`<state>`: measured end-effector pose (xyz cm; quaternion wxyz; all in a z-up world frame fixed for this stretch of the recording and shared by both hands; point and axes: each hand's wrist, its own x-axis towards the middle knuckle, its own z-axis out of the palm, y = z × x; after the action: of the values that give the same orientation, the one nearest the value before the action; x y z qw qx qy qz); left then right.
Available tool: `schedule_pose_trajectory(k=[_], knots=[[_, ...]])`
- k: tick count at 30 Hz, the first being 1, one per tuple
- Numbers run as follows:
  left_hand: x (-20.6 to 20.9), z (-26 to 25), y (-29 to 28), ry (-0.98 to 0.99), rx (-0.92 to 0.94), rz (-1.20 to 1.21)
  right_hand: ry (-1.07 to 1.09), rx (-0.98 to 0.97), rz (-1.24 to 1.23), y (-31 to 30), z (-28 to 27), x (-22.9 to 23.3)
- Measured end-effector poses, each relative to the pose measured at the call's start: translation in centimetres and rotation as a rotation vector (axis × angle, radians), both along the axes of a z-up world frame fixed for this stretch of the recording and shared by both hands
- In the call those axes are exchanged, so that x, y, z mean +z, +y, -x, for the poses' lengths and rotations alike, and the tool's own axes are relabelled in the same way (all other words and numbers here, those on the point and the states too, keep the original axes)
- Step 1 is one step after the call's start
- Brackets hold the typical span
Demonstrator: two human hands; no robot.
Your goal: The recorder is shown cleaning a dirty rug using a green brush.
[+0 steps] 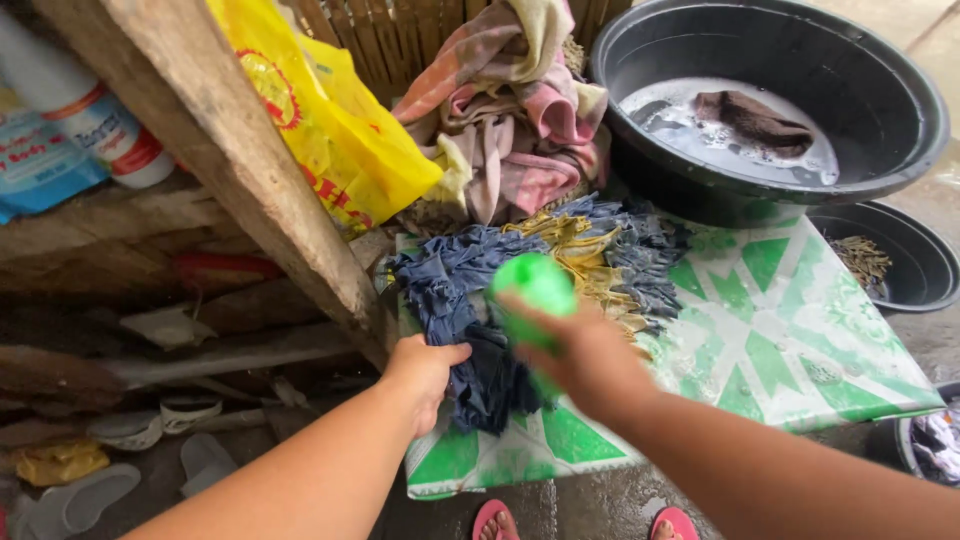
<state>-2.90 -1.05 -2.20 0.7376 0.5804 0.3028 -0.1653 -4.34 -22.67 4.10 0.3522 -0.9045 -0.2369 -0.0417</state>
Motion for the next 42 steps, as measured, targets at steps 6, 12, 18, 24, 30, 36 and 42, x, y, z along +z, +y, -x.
schedule_pose_trajectory(k=[6,12,18,24,30,36,42], knots=[[-0.2,-0.5,1.4,0.002,-0.017,-0.039,0.254,-0.171,0.361,-4.3,-1.9,-2.9],[0.1,-0.7,-0.5,0.054,0.007,-0.039,0.537,-0.59,0.456,-9.3,-3.2,0.0],[3.8,-3.0,-6.3,0.023,-0.034,-0.032,0.573,-0.752,0.607,-10.3,-2.4,2.7],[10.7,-6.0,-14.0,-0.171,-0.212,0.102,0.323,-0.184,-0.042,-13.6,-4.2,-0.7],[18.0,-4.9,-18.8,-0.486,-0.459,0.287,0.885,-0.296,-0.774,-16.1,-8.6,-4.8],[15.8,-10.2,-11.9,-0.119,-0.543,0.108,0.781,-0.057,-1.234,-11.8,-9.9,10.9],[22.5,-4.7,-9.8,0.262,-0.085,0.218,0.802,0.007,-1.225,-12.3,-13.9,12.2]])
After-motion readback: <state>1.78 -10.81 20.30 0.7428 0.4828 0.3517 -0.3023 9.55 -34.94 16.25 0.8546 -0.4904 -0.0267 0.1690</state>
